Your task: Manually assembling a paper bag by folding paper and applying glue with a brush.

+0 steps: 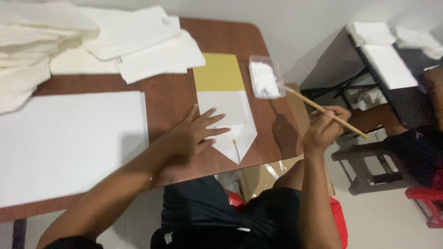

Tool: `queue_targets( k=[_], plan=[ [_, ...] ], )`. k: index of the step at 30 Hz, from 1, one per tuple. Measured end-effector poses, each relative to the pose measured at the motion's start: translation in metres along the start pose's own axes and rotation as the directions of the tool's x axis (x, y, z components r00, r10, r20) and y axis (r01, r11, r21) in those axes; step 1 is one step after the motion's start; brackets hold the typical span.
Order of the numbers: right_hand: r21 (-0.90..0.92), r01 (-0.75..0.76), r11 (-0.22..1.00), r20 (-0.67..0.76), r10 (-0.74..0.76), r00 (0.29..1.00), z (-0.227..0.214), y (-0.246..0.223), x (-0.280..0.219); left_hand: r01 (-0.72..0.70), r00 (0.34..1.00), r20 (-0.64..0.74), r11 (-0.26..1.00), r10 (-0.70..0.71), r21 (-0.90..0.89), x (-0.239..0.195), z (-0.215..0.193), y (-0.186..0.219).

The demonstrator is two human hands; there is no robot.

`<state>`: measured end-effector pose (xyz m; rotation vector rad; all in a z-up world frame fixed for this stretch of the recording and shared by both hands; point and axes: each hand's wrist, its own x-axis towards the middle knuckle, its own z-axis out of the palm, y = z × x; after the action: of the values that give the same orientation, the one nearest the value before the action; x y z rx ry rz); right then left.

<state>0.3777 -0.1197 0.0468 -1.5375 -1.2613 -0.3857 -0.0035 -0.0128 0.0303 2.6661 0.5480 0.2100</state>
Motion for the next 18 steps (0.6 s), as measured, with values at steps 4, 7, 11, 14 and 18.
queue_targets(
  k=[4,7,11,14,18],
  plan=[
    [0.324,-0.356,0.876,-0.096,0.405,0.909,-0.019,-0.064,-0.01,-0.147,0.986,-0.072,0.989,0.148,0.026,0.014,0.03,-0.022],
    [0.387,-0.613,0.688,-0.103,0.693,0.713,-0.03,-0.094,-0.023,-0.197,0.977,-0.069,0.976,0.204,0.093,0.021,0.039,-0.037],
    [0.399,-0.422,0.814,0.106,0.417,0.903,-0.054,-0.084,-0.089,-0.205,0.97,-0.119,0.977,0.21,0.058,0.014,0.038,-0.038],
    [0.257,-0.399,0.88,0.074,0.394,0.916,-0.056,-0.102,-0.118,-0.132,0.989,-0.073,0.989,0.127,-0.071,0.017,0.029,-0.032],
    [0.361,-0.261,0.895,0.19,0.204,0.96,-0.074,-0.067,-0.173,-0.117,0.993,-0.03,0.99,0.115,-0.076,0.019,0.02,-0.031]
  ],
)
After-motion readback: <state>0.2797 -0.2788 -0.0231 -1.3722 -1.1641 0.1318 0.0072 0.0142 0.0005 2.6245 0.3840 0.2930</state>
